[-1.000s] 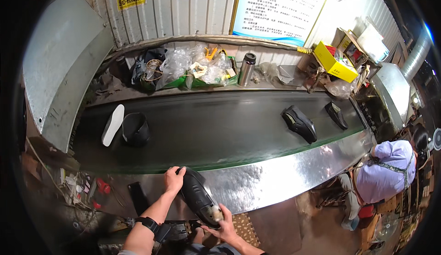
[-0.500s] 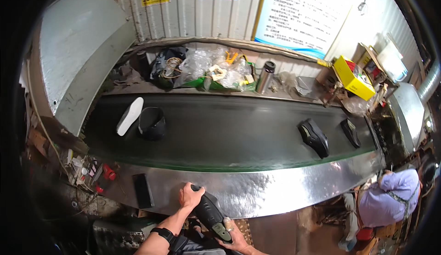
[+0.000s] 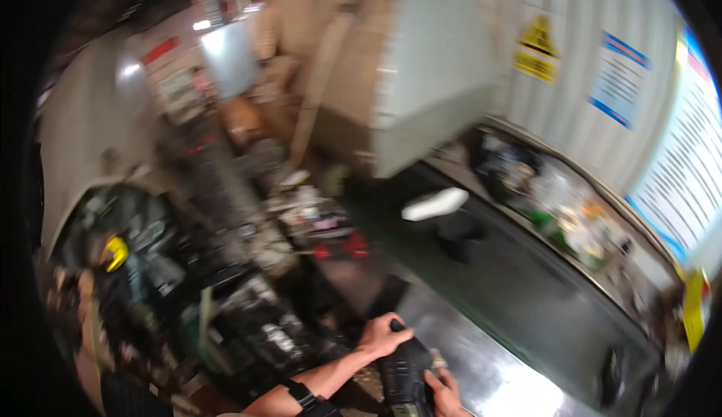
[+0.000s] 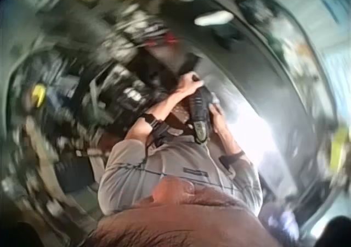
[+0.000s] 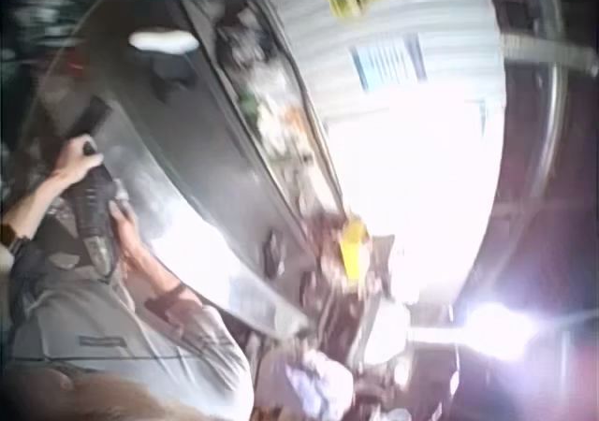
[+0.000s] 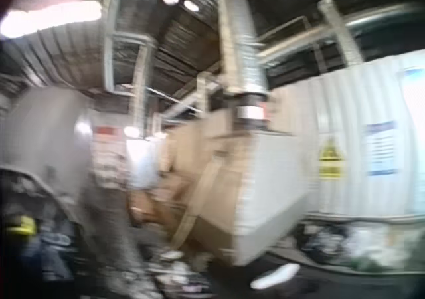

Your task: Operating a shoe-lasting machine to shape shoe uppers around a last and placing finished items on a conveyor.

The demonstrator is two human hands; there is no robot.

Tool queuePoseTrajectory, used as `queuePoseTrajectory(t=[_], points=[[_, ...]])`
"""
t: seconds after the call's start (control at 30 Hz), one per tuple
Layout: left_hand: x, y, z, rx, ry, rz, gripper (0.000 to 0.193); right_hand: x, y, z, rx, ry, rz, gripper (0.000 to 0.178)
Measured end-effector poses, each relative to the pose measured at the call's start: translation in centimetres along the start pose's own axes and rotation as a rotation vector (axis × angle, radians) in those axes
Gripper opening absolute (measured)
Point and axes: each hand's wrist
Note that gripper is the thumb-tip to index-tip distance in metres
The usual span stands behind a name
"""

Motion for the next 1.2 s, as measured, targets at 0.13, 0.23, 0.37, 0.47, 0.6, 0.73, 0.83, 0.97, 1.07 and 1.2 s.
queuePoseTrajectory(t=[0.13, 0.23, 0.37, 0.47, 0.6, 0.73, 0.83, 0.97, 1.07, 1.2], points=[[2.1, 11.5, -1.7, -0.324, 0.021, -0.001, 0.046, 1.7, -11.1, -4.6, 0.265, 0.327, -0.302, 0.057], [4.6, 21.9, -4.3, -0.462, 0.113, -0.030, 0.043, -1.8, -18.7, -7.1, 0.192, 0.243, -0.325, 0.041], [12.3, 36.2, -8.7, -0.847, 0.150, -0.301, 0.037, -7.4, -28.1, -11.6, 0.487, 0.177, -0.201, 0.037], [15.9, 46.0, -11.9, -1.630, -0.167, 0.518, 0.084, -9.2, -33.4, -15.2, 0.606, 0.080, -0.091, 0.034], [23.4, 51.5, -14.1, -1.437, 0.029, 0.154, 0.103, -13.2, -39.4, -18.4, 0.599, 0.025, -0.143, 0.038], [25.0, 50.9, -16.2, -1.316, -0.036, -0.045, 0.094, -13.6, -43.0, -21.4, 0.613, -0.012, -0.077, 0.043], [26.3, 49.7, -22.2, -1.076, -0.045, -0.027, 0.097, -13.6, -45.6, -23.1, 0.617, -0.014, -0.106, 0.045], [29.7, 49.2, -24.9, -0.838, 0.112, -0.505, 0.079, -15.8, -49.6, -23.3, 0.608, -0.065, -0.090, 0.043], [27.5, 50.2, -23.0, -0.880, 0.195, -1.295, 0.053, -18.6, -52.5, -21.2, 0.583, -0.114, -0.093, 0.046], [23.1, 52.6, -19.3, -0.933, 0.485, -1.440, 0.031, -21.0, -56.0, -20.0, 0.599, -0.112, -0.042, 0.048]])
Point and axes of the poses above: each hand's wrist, its own z-axis towards the middle knuckle, its own y-axis out of the back of the hand, x = y × z, and after that the axes turned 14 degrees about -x, right-handed
